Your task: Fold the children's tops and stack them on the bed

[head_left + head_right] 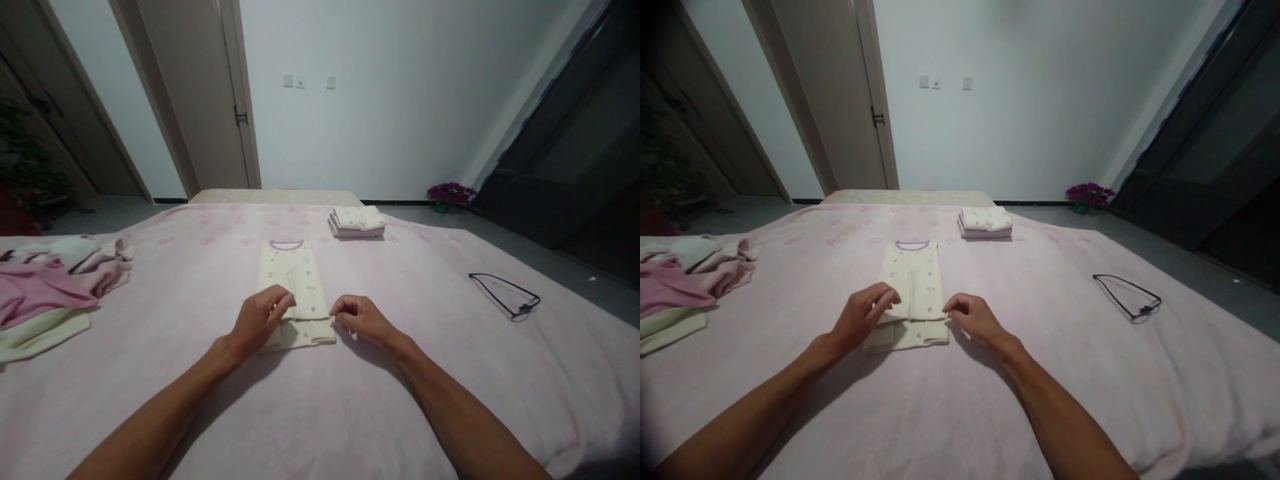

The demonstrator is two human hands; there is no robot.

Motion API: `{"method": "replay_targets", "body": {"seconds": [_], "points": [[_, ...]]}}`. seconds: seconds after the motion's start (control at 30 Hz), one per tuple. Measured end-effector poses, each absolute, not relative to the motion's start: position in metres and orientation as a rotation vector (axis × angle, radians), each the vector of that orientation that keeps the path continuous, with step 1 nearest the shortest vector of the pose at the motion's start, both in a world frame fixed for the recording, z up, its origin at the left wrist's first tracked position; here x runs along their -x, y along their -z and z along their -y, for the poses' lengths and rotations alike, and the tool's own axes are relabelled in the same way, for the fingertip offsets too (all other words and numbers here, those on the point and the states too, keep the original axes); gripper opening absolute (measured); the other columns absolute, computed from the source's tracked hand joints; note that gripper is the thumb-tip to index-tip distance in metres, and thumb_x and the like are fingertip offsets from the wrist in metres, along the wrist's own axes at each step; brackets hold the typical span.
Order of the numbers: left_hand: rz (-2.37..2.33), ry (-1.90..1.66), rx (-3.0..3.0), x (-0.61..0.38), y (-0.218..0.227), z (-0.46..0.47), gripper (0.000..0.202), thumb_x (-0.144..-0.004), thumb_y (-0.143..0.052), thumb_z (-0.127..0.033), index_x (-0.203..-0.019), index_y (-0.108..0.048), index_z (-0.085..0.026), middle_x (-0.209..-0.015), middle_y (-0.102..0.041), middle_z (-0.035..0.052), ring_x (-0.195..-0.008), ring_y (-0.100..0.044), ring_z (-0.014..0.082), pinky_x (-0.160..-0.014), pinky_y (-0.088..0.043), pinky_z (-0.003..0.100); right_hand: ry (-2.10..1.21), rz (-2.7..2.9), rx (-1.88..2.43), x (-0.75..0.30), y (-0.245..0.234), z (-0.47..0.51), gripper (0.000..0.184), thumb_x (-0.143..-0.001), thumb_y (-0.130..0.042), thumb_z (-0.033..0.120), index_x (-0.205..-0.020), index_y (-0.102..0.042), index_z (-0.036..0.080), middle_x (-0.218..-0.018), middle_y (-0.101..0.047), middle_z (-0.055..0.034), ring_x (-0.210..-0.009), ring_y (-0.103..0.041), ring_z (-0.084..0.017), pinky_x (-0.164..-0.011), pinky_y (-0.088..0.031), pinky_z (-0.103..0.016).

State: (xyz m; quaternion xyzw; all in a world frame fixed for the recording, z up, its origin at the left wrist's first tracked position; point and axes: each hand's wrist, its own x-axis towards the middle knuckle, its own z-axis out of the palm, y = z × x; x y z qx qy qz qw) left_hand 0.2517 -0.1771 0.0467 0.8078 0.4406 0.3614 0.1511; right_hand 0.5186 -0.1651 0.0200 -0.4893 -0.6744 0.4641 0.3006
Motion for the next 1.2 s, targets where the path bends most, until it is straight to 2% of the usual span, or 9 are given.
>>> {"method": "replay_targets", "body": {"seconds": [0.17, 0.33, 0.5, 0.67, 0.9, 1.1, 1.2], "points": [[-1.406, -0.989, -2.322, -0.22, -0.04, 0.173, 0.033, -0.1, -0.041, -0.035, -0.081, -0.063, -0.02, -0.08, -0.066, 0.0014, -0.074, -0.061, 0.0151, -0.07, -0.044, 0.026, -0.732, 1.956, 1.212, -0.507, -0.016, 0.166, 0.017, -0.079, -0.058, 0.015, -0.09, -0.07, 0.018, -0.088, -0.066, -0.0035, -0.077, -0.057, -0.014, -0.071, -0.043, -0.025], [-1.411, -0.793, -2.514, -0.213, -0.02, 0.178, 0.034, -0.101, -0.039, -0.033, -0.084, -0.065, -0.019, -0.083, -0.064, 0.0045, -0.08, -0.059, 0.0175, -0.074, -0.044, 0.028, -0.436, 2.275, 1.062, -0.502, -0.01, 0.169, 0.028, -0.08, -0.055, 0.007, -0.099, -0.07, 0.02, -0.092, -0.064, -0.0043, -0.091, -0.056, -0.018, -0.083, -0.043, -0.03], [-1.369, -0.673, -2.572, -0.213, -0.017, 0.178, 0.033, -0.1, -0.04, -0.032, -0.081, -0.064, -0.019, -0.079, -0.061, 0.0035, -0.078, -0.056, 0.0172, -0.072, -0.042, 0.028, -0.354, 2.343, 1.041, -0.503, -0.004, 0.165, 0.032, -0.079, -0.053, 0.005, -0.102, -0.07, 0.02, -0.093, -0.063, -0.0045, -0.092, -0.055, -0.019, -0.084, -0.043, -0.03], [-1.403, -0.646, -2.589, -0.216, -0.013, 0.177, 0.024, -0.098, -0.044, -0.027, -0.084, -0.062, -0.019, -0.083, -0.06, 0.0038, -0.081, -0.055, 0.0177, -0.073, -0.042, 0.028, -0.347, 2.33, 1.048, -0.502, -0.004, 0.165, 0.032, -0.077, -0.052, 0.004, -0.098, -0.07, 0.02, -0.091, -0.063, -0.0041, -0.089, -0.056, -0.018, -0.082, -0.043, -0.03], [-1.449, -0.701, -2.595, -0.22, -0.006, 0.177, 0.021, -0.098, -0.046, -0.028, -0.084, -0.059, -0.02, -0.083, -0.06, 0.0027, -0.08, -0.055, 0.0178, -0.072, -0.041, 0.028, -0.266, 2.218, 1.082, -0.496, -0.013, 0.164, 0.025, -0.081, -0.052, 0.008, -0.094, -0.069, 0.019, -0.089, -0.065, -0.0063, -0.089, -0.058, -0.021, -0.085, -0.045, -0.035], [-1.519, -0.846, -2.512, -0.218, -0.003, 0.17, 0.035, -0.103, -0.036, -0.032, -0.079, -0.058, -0.02, -0.079, -0.06, 0.0026, -0.076, -0.056, 0.0173, -0.073, -0.044, 0.03, -0.208, 2.258, 1.06, -0.48, -0.034, 0.134, 0.029, -0.091, -0.047, 0.017, -0.113, -0.066, 0.02, -0.115, -0.068, -0.0101, -0.112, -0.058, -0.023, -0.101, -0.044, -0.04], [-1.569, -0.985, -2.469, -0.215, -0.002, 0.156, 0.03, -0.102, -0.037, -0.031, -0.088, -0.061, -0.02, -0.087, -0.065, 0.0044, -0.085, -0.06, 0.019, -0.081, -0.048, 0.032, -0.156, 2.371, 1.132, -0.466, -0.038, 0.109, 0.039, -0.095, -0.045, 0.026, -0.13, -0.059, 0.018, -0.139, -0.057, -0.0129, -0.132, -0.048, -0.025, -0.113, -0.035, -0.042]]}}
